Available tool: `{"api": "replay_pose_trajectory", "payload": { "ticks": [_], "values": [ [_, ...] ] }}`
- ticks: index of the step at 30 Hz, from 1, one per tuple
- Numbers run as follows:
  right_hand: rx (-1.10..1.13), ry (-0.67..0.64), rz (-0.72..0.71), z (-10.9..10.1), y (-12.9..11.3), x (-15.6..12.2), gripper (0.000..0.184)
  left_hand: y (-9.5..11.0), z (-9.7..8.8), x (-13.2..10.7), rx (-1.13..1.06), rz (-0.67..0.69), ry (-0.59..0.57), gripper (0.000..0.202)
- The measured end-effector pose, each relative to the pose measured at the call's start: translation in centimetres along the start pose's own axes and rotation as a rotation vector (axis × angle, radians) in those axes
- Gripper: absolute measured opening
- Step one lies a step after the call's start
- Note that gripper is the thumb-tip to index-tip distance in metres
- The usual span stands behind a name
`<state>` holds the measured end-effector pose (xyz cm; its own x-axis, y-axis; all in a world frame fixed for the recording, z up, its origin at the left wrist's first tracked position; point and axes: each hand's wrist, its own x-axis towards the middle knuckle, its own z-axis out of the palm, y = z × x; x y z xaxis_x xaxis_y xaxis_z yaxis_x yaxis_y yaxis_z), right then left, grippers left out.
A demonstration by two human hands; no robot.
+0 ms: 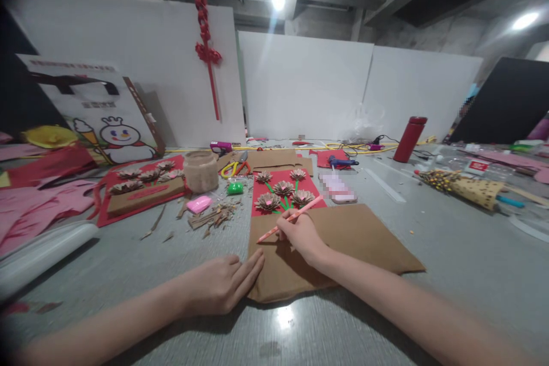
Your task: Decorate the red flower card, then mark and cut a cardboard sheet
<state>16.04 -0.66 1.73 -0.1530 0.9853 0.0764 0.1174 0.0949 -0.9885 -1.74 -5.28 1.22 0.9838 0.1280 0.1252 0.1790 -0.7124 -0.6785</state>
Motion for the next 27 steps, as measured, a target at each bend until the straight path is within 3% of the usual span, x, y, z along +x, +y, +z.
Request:
{"api": "replay_pose_trajectory", "payload": {
  "ticks": [7, 13, 21, 27],
  "values": [
    [0.039, 0.023, 0.017, 0.0, 0.1, 0.1, 0.009, 0.0, 0.1, 0.0, 0.017, 0.021, -0.018, 0.035],
    [0.369, -0.081, 0.091, -1.1, -0.8, 0.4, 0.009, 0.0, 0.4, -0.1, 0.023, 0.022, -0.039, 0.035],
    [0.029, -0.108, 0.029, -1.8, -0.1, -0.5, 0.010, -0.2, 0.2, 0.0, 0.017, 0.024, -0.017, 0.035],
    [0.073, -0.155, 0.097, -1.3, 0.0, -0.9, 0.011, 0.0, 0.3, -0.1, 0.023, 0.020, -0.010, 0.034]
  ]
}}
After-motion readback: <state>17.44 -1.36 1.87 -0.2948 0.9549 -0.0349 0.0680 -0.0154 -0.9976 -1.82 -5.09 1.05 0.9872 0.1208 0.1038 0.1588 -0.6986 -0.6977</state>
